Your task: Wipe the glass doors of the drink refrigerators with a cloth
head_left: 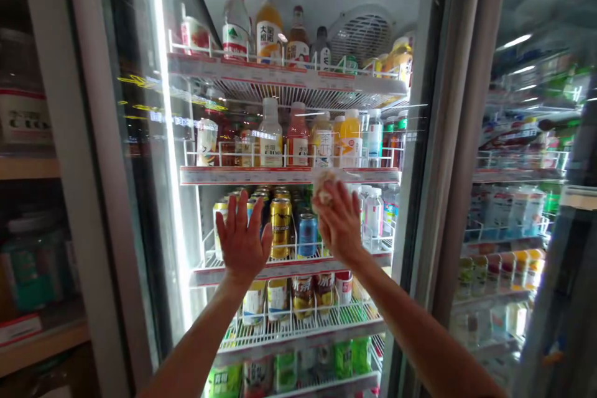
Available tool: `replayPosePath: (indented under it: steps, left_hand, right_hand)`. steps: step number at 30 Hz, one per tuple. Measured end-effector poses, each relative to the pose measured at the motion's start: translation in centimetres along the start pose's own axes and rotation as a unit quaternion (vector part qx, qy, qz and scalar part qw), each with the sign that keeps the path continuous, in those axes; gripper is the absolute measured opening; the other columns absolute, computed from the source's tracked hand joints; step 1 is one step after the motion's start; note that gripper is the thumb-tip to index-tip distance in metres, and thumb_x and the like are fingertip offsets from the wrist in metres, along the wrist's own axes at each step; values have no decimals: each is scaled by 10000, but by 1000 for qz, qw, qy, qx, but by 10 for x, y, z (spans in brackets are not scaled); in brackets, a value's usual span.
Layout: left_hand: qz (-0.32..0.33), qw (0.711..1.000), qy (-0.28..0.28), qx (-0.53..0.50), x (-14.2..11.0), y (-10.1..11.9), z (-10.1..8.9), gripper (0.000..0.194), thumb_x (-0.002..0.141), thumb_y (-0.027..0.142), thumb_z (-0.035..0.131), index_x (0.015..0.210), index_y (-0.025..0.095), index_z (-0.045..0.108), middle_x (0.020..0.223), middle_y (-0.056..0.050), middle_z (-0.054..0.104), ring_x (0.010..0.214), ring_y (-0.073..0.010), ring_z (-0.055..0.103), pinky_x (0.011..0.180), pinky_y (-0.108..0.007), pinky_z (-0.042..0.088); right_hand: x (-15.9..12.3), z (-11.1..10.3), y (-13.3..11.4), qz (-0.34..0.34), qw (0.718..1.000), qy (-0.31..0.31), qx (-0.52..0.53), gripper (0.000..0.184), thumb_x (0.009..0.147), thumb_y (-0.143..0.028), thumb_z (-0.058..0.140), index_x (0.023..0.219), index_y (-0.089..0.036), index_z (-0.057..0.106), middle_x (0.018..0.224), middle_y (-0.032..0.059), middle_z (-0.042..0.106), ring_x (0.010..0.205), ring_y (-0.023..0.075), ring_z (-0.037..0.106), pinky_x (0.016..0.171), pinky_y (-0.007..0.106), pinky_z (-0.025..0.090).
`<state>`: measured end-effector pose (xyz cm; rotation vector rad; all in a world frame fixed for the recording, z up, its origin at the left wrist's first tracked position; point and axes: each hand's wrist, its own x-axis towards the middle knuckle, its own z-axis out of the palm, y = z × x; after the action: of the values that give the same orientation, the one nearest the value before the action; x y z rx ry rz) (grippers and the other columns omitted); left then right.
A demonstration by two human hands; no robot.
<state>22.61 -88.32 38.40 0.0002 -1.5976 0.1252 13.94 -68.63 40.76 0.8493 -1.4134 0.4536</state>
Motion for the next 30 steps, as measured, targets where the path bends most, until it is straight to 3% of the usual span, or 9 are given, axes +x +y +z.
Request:
replayPosePath:
  steps: [3, 9, 12, 15, 17, 19, 24, 27, 30]
  left_hand:
    - [4, 1000, 4, 3, 0, -1, 0, 648, 820, 290, 505, 1402, 267, 221, 1488, -32, 169, 1370, -259, 161, 1109, -498, 101]
    - [4, 1000, 11, -2, 1, 0, 1, 660, 818, 287, 509, 1404, 277, 205, 1491, -17, 152, 1372, -254, 157, 1111, -492, 96]
    - [2, 1000, 7, -4, 0, 0, 1, 657, 820, 295, 508, 1403, 279, 207, 1491, -22, 155, 1372, -256, 155, 1112, -494, 88]
    - [4, 1000, 8, -3, 1, -1, 2, 656, 818, 294, 514, 1402, 278, 215, 1488, -27, 173, 1370, -254, 161, 1114, -487, 91]
    - [10, 1000, 16, 2, 1, -1, 2, 660, 818, 289, 514, 1403, 274, 211, 1487, -29, 178, 1370, -252, 166, 1114, -485, 95]
    - [13, 1000, 18, 7, 1, -1, 1, 663, 818, 283, 512, 1405, 267, 205, 1487, -34, 174, 1370, -250, 164, 1113, -483, 101]
    - [7, 1000, 11, 4, 1, -1, 1, 667, 812, 281, 518, 1404, 271, 211, 1488, -32, 170, 1369, -255, 165, 1115, -481, 96]
    - [1, 1000, 10, 0, 0, -1, 1, 661, 811, 286, 523, 1401, 272, 224, 1486, -37, 183, 1369, -256, 164, 1115, -482, 88]
    - [5, 1000, 12, 2, 0, -1, 1, 656, 812, 289, 524, 1399, 268, 231, 1482, -47, 198, 1367, -258, 173, 1114, -487, 90]
  right_hand:
    - [-15, -7, 10, -31, 999, -31, -15, 422, 826, -216, 474, 1230, -336, 486, 1391, -11, 411, 1336, 221, 279, 1092, 511, 189]
    - [-7, -14, 101, 239, 948, 193, -87, 397, 848, -249, 401, 1215, -171, 531, 1315, 128, 480, 1287, 290, 351, 1005, 545, 312]
    - [11, -3, 67, 169, 970, 163, -58, 379, 850, -232, 402, 1203, -205, 537, 1340, 90, 462, 1316, 272, 309, 1027, 530, 294]
    - [16, 4, 15, 11, 999, 42, -20, 371, 846, -224, 437, 1197, -302, 525, 1364, -4, 443, 1333, 217, 288, 1070, 480, 259]
    - [12, 2, 8, -59, 998, -5, -13, 380, 839, -223, 459, 1201, -325, 515, 1365, -28, 442, 1333, 198, 288, 1091, 461, 229]
    - [6, -4, 30, -31, 999, 22, -30, 393, 834, -212, 463, 1213, -303, 512, 1371, -1, 438, 1332, 214, 290, 1089, 482, 214]
    - [23, -13, 101, 203, 958, 190, -71, 381, 849, -233, 418, 1204, -170, 540, 1326, 125, 477, 1298, 289, 337, 1020, 543, 281]
    - [39, -5, 73, 168, 970, 169, -51, 365, 860, -228, 400, 1190, -184, 549, 1323, 101, 484, 1312, 264, 319, 1026, 509, 297]
    - [38, 1, 24, 6, 999, 49, -19, 371, 851, -205, 428, 1200, -274, 530, 1354, 7, 461, 1339, 211, 273, 1072, 464, 254]
